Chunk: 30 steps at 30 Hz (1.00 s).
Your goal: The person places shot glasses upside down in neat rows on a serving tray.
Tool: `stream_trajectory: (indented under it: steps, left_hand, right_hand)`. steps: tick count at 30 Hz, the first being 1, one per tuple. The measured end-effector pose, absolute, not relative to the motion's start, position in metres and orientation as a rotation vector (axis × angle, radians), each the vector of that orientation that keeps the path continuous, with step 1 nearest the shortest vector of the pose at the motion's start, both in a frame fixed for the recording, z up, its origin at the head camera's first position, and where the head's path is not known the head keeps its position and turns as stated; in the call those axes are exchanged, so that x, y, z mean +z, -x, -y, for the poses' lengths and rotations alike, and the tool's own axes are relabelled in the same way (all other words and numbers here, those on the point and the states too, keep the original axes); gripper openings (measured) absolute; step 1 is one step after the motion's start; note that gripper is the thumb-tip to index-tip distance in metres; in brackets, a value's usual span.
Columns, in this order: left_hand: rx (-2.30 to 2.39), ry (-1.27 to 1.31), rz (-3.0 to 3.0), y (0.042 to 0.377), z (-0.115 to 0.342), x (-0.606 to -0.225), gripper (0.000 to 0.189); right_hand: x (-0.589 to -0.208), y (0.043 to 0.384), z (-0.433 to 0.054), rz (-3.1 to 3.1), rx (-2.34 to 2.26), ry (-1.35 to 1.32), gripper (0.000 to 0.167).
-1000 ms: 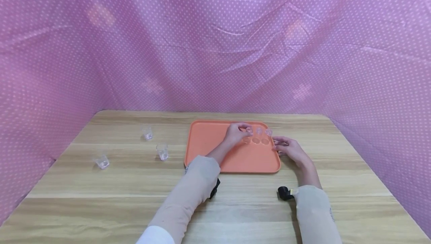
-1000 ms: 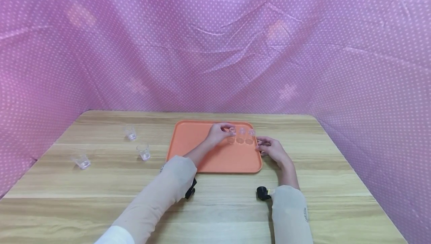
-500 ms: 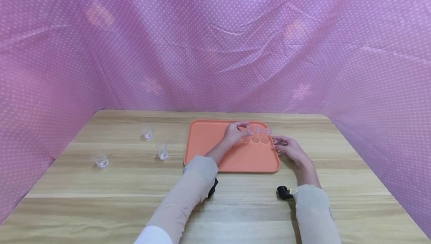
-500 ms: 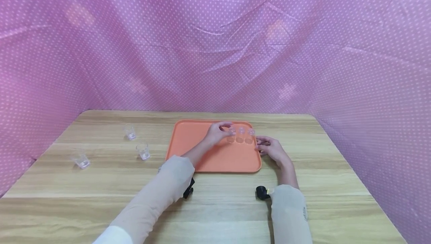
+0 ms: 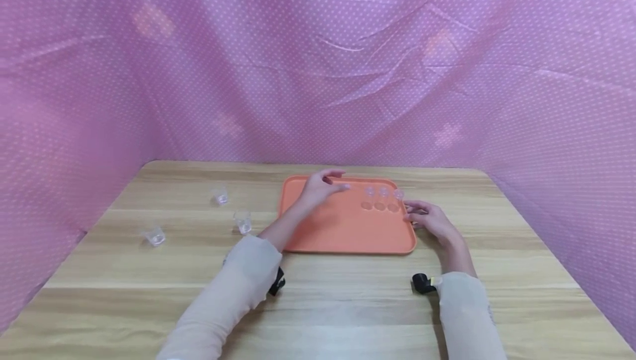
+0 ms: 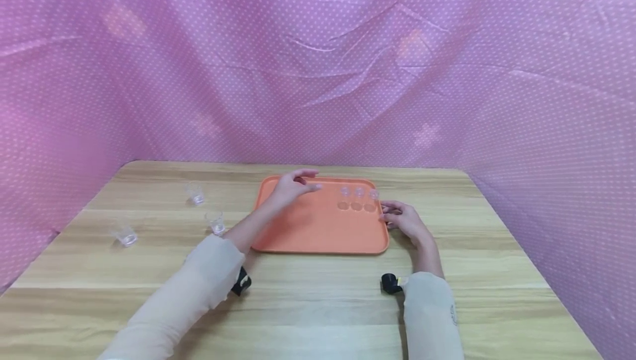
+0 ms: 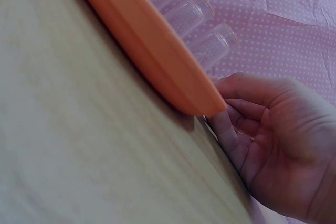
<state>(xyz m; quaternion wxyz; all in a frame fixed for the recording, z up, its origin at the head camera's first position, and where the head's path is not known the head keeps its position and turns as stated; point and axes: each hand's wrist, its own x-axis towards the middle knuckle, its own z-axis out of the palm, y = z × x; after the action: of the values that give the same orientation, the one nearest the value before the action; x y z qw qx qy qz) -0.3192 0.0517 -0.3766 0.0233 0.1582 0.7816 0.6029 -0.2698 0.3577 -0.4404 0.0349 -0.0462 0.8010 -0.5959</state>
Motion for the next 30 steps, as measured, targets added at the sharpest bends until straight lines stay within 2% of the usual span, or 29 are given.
stream_trajectory:
  steps: [7,14,30]
  left_hand:
    - [1.9,-0.473,-2.513,0.308,-0.002,-0.36,0.042]
    - [1.812,-0.434,-2.599,0.294,0.052,-0.353,0.049]
    - [1.711,-0.349,-2.709,0.269,0.14,-0.36,0.052]
  right_hand:
    - [-0.441,0.27,-0.36,-2.455,-1.837,0.138,0.05]
    - [-0.441,0.27,-0.36,-2.461,-1.839,0.131,0.049]
    - [-0.44,0.269,-0.356,-2.446,-1.853,0.152,0.048]
